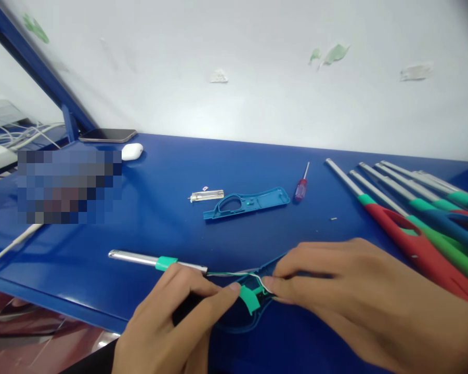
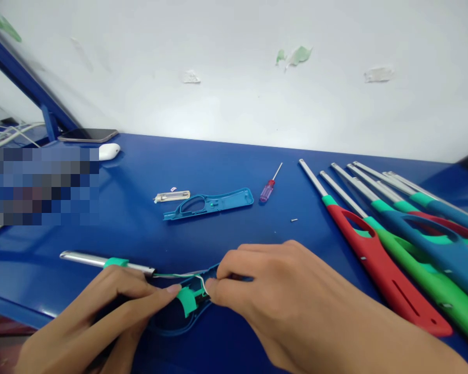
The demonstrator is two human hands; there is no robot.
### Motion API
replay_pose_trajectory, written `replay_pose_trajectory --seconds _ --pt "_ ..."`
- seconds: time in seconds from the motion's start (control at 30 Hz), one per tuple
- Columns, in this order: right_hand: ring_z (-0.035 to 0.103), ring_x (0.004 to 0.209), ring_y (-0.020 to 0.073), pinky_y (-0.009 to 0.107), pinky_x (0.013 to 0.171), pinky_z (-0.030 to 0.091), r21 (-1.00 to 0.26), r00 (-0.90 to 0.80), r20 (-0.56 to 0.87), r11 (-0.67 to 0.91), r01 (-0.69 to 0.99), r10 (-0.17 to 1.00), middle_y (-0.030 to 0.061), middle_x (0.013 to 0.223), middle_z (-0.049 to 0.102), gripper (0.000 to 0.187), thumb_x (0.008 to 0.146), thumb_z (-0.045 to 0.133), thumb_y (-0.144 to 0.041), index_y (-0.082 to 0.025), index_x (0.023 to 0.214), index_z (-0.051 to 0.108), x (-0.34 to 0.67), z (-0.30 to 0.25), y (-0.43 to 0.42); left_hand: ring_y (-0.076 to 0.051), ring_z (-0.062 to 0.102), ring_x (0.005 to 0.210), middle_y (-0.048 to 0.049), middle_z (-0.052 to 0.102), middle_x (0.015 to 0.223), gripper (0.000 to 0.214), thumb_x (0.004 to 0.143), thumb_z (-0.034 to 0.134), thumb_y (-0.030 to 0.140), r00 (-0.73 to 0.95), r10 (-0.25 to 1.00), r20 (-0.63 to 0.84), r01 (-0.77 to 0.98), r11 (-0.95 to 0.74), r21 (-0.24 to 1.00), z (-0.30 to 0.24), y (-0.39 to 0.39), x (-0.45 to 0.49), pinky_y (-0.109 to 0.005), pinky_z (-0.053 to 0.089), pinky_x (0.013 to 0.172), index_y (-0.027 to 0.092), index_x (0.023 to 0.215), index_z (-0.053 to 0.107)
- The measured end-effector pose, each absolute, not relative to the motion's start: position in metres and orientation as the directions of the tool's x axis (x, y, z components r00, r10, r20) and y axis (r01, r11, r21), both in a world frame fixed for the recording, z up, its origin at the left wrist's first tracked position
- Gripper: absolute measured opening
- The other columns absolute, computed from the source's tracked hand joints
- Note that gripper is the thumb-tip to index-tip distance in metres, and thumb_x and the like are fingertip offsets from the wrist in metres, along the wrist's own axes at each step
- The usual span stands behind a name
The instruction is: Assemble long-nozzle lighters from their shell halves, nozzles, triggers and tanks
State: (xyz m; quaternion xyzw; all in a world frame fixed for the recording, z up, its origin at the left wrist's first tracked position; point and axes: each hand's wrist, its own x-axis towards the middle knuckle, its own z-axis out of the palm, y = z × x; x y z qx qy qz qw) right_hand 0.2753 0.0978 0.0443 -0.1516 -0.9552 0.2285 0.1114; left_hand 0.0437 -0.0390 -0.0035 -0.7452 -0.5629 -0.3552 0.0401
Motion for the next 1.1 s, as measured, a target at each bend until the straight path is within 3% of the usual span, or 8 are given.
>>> replay_pose_trajectory --seconds 0.13,0.27,0.4,0.53,0.77,1.0,1.1 --pt "0.071 0.079 0.0103 0.020 0.070 0.052 -0.495 -0.925 0.167 0.840 0.220 0.341 -0.0059 0.102 0.076 0.048 0.090 0.049 0.005 -0.032 0.110 0.073 0.276 0.040 0.102 -0.009 0.059 0.085 -0.0007 0.062 0.094 0.039 0.095 0.052 -0.004 0.124 0.819 0.561 0.855 -0.375 0.359 -0.004 -0.039 0.042 -0.021 0.052 0.073 0.022 0.116 0.073" --pt "0.070 0.081 0.0088 0.018 0.073 0.051 -0.538 -0.921 0.176 0.818 0.205 0.347 -0.0054 0.101 0.075 0.041 0.092 0.053 0.003 -0.029 0.109 0.073 0.275 0.036 0.103 -0.008 0.058 0.086 0.0011 0.062 0.096 0.040 0.097 0.055 -0.004 0.125 0.812 0.570 0.840 -0.392 0.375 -0.008 -0.040 0.037 -0.021 0.051 0.080 0.024 0.121 0.071" --pt "0.070 0.082 0.0095 0.019 0.074 0.051 -0.524 -0.912 0.199 0.826 0.211 0.359 -0.0058 0.100 0.075 0.036 0.093 0.054 0.001 -0.027 0.106 0.072 0.274 0.035 0.100 -0.006 0.060 0.088 0.0035 0.064 0.099 0.042 0.099 0.053 -0.002 0.152 0.864 0.480 0.830 -0.375 0.412 -0.007 -0.042 0.035 -0.019 0.049 0.081 0.027 0.124 0.068" --pt "0.068 0.080 0.0091 0.018 0.071 0.051 -0.517 -0.907 0.235 0.835 0.188 0.350 -0.0058 0.098 0.075 0.031 0.093 0.055 0.001 -0.025 0.102 0.070 0.272 0.035 0.097 -0.008 0.060 0.083 0.0036 0.065 0.097 0.041 0.100 0.049 0.002 0.200 0.880 0.432 0.867 -0.364 0.341 -0.004 -0.042 0.033 -0.020 0.049 0.079 0.028 0.127 0.065" --pt "0.064 0.080 0.0073 0.017 0.069 0.047 -0.537 -0.905 0.239 0.825 0.178 0.351 -0.0052 0.098 0.071 0.029 0.096 0.055 0.000 -0.024 0.103 0.070 0.272 0.034 0.097 -0.012 0.060 0.083 -0.0006 0.061 0.099 0.050 0.101 0.043 0.006 0.302 0.877 0.373 0.927 -0.361 0.098 -0.007 -0.044 0.026 -0.024 0.050 0.074 0.034 0.140 0.059" --pt "0.062 0.079 0.0112 0.023 0.068 0.049 -0.467 -0.918 0.210 0.859 0.208 0.337 -0.0035 0.097 0.070 0.034 0.096 0.054 -0.002 -0.028 0.108 0.071 0.276 0.037 0.095 -0.013 0.060 0.077 0.0000 0.062 0.093 0.055 0.098 0.045 0.005 0.267 0.875 0.404 0.919 -0.358 0.168 -0.006 -0.041 0.032 -0.023 0.049 0.064 0.036 0.142 0.057" --pt "0.063 0.077 0.0128 0.025 0.067 0.052 -0.437 -0.933 0.167 0.872 0.221 0.320 -0.0025 0.095 0.070 0.024 0.102 0.051 -0.013 -0.028 0.104 0.071 0.275 0.041 0.092 -0.014 0.063 0.077 -0.0001 0.065 0.093 0.054 0.099 0.043 0.007 0.262 0.874 0.410 0.924 -0.350 0.157 -0.005 -0.042 0.035 -0.024 0.051 0.062 0.035 0.142 0.058"
